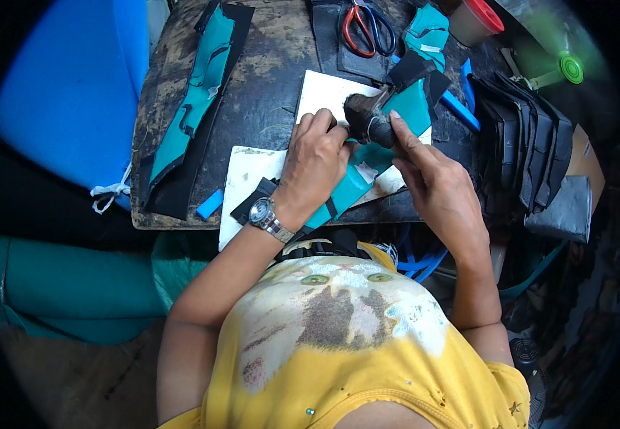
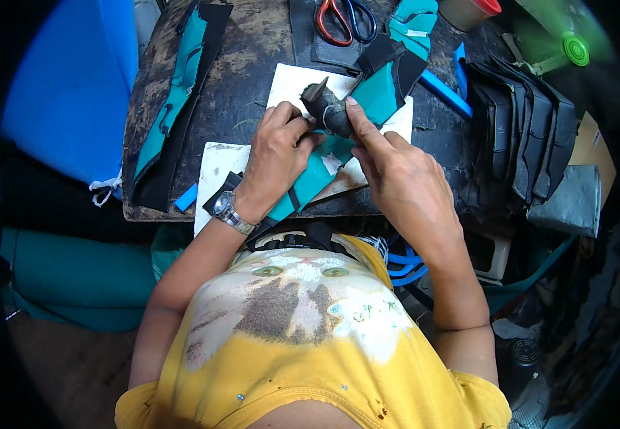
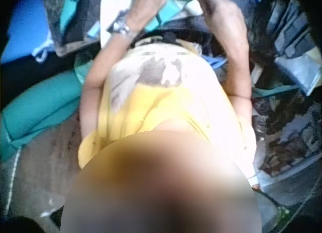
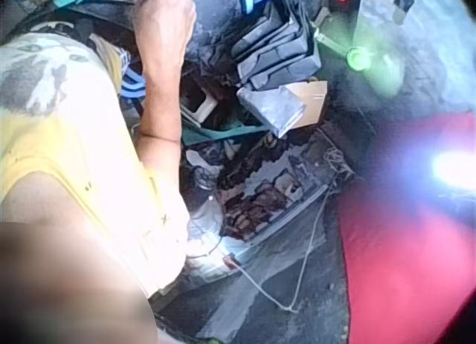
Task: The person assembles a shoe-like item by placing a black fabric piece over a green foam insole, then uses a wooden mallet to press and shape the edges. The person repeatedly lifts, repositions, and taps the assembly to secure the fabric to the foam.
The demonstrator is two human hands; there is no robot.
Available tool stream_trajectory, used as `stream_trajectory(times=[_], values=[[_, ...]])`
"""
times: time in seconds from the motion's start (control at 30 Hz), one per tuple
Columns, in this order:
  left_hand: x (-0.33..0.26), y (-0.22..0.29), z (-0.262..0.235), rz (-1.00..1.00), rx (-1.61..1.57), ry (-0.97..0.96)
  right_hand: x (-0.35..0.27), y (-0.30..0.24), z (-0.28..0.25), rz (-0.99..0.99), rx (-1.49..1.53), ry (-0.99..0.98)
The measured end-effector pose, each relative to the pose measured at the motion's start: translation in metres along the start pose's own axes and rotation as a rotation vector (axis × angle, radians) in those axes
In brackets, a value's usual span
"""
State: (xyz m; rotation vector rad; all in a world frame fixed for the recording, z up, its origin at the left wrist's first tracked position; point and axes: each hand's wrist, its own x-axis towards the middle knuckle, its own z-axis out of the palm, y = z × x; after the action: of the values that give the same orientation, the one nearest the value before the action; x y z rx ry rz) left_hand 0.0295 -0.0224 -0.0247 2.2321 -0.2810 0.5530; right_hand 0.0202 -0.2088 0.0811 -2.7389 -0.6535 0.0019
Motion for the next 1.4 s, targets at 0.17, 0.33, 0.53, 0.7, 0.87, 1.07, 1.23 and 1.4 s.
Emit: stream_trajectory(times=[0.17,0.33,0.53,0.7,0.87,1.07,1.23,1.4], values=[[0.001,0.001,-0.001,-0.046,-0.002,-0.022,-0.002,-0.003,0.013,0.035,0.005,0.009],[0.006,0.004,-0.017,-0.163,-0.047,-0.093,-0.003,0.005,0.02,0.053,-0.025,0.003],[-0.008,0.01,-0.027,-0.174,0.043,-0.143,-0.005,0.011,0.015,0.05,0.194,-0.001],[-0.016,0.01,-0.02,-0.094,0.097,-0.08,0.001,0.009,0.019,-0.145,0.267,0.263],[-0.017,0.008,-0.019,-0.023,0.132,-0.053,-0.002,0.005,0.013,-0.031,0.128,0.028],[-0.021,0.005,-0.016,-0.013,0.12,-0.002,-0.006,0.003,0.021,-0.174,0.316,0.316],[-0.008,0.01,-0.034,-0.093,-0.108,0.057,-0.012,0.011,0.041,-0.078,0.232,0.218],[0.005,0.047,-0.1,0.198,-0.663,0.355,-0.019,0.015,0.049,-0.043,0.267,0.201]])
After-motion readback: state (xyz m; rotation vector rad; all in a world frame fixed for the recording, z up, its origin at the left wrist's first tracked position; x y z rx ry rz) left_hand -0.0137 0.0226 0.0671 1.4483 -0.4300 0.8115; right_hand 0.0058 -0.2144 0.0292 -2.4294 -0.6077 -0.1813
